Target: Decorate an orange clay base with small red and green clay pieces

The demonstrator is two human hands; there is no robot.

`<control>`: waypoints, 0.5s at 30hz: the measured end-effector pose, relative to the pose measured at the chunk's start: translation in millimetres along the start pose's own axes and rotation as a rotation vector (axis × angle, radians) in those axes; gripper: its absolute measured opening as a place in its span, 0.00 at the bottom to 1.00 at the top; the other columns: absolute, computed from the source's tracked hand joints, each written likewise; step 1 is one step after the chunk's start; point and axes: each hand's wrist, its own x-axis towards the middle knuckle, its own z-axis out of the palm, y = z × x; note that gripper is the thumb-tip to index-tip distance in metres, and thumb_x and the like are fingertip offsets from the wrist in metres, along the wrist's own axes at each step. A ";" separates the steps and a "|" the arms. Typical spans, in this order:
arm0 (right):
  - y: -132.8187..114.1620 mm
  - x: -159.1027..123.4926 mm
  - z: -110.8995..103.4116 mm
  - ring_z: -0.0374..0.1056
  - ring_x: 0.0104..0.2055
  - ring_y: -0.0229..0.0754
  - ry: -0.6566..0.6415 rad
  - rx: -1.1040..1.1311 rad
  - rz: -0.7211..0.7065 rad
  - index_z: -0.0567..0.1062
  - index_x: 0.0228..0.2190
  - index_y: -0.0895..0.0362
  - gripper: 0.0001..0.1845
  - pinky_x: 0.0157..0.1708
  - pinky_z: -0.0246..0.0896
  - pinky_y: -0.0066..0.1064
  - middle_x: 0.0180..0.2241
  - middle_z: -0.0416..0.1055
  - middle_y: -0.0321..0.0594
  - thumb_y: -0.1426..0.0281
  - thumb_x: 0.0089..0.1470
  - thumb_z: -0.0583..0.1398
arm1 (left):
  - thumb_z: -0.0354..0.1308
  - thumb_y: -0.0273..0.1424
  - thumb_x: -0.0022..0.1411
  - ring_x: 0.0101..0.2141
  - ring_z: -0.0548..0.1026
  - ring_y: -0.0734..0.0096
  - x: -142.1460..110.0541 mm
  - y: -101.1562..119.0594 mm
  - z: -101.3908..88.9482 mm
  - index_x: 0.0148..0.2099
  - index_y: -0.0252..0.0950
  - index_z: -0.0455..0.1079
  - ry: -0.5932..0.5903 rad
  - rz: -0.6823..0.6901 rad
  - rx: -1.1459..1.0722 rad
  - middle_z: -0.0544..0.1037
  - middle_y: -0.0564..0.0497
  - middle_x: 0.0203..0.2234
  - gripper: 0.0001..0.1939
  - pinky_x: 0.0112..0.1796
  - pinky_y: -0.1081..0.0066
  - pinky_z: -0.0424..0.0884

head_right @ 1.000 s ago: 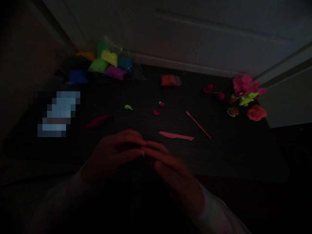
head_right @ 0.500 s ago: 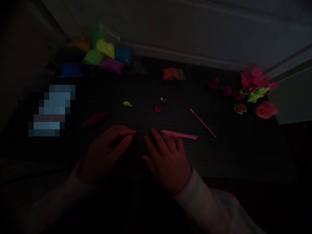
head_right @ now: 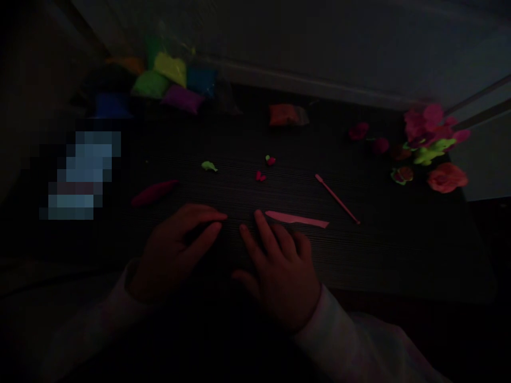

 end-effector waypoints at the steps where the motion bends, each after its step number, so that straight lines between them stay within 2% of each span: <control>1: 0.2 -0.9 0.1 0.56 0.48 0.55 -0.003 0.002 0.000 0.63 0.52 0.54 0.31 0.41 0.48 0.47 0.57 0.53 0.52 0.51 0.52 0.47 | 0.52 0.27 0.57 0.36 0.72 0.71 0.1 -0.1 0.4 0.38 0.36 0.69 0.004 0.003 0.000 0.75 0.51 0.33 0.07 0.39 0.70 0.68; 11: 3.5 -9.0 0.8 0.56 0.48 0.56 -0.020 0.040 -0.004 0.62 0.52 0.53 0.28 0.41 0.50 0.49 0.57 0.51 0.54 0.54 0.54 0.48 | 0.52 0.27 0.57 0.36 0.71 0.72 0.6 -0.7 1.5 0.38 0.34 0.71 0.006 0.018 0.022 0.75 0.50 0.33 0.08 0.40 0.71 0.67; 15: 11.2 -14.1 -0.8 0.52 0.52 0.57 0.059 0.220 -0.020 0.53 0.56 0.55 0.29 0.43 0.49 0.49 0.58 0.43 0.56 0.59 0.55 0.48 | 0.54 0.27 0.55 0.36 0.72 0.72 1.7 1.3 2.1 0.37 0.34 0.72 -0.011 0.038 0.005 0.76 0.51 0.33 0.08 0.40 0.71 0.66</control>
